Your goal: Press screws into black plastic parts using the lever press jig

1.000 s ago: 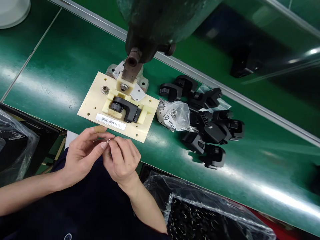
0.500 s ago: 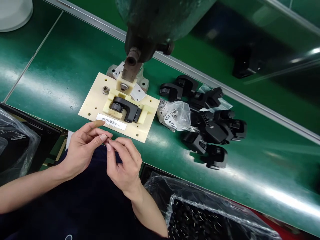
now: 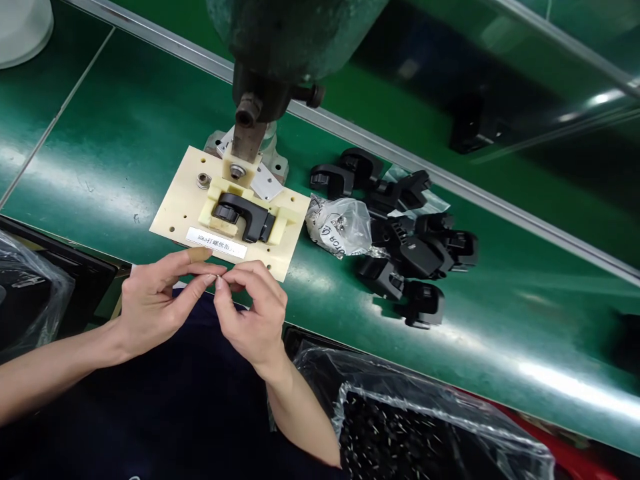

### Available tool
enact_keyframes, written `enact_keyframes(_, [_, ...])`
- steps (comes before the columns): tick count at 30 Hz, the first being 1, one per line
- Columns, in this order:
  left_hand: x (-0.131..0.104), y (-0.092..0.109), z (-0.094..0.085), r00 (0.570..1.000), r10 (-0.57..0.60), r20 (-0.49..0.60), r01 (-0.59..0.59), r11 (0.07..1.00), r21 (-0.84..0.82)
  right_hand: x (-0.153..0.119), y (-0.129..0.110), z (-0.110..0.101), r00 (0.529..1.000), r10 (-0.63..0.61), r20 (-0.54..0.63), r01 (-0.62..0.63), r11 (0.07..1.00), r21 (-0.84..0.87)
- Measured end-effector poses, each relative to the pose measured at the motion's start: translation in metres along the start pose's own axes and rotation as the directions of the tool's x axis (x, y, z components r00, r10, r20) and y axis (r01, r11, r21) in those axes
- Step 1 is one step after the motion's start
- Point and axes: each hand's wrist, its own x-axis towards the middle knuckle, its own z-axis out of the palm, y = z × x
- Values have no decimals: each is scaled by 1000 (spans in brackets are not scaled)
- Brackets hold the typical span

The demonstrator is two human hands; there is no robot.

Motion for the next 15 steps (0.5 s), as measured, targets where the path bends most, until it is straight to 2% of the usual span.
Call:
enact_keyframes(5, [12, 9, 0, 996, -69, -55, 67, 997, -38, 6, -2, 8, 994, -48, -98, 37, 993, -109])
enact_keyframes(9, [14, 9, -2, 996, -91, 17, 91, 995, -39, 9, -4, 16, 987, -84, -137, 68, 991, -118])
enact_keyframes(12, [19, 7, -5, 998, 9, 64, -9, 1000, -7, 18, 1, 20, 976, -146, -165, 110, 972, -208])
enact_keyframes(15, [34, 2, -9, 989, 145, -12, -145, 989, 18, 35, 12, 24, 928, -259, -268, 170, 934, -315])
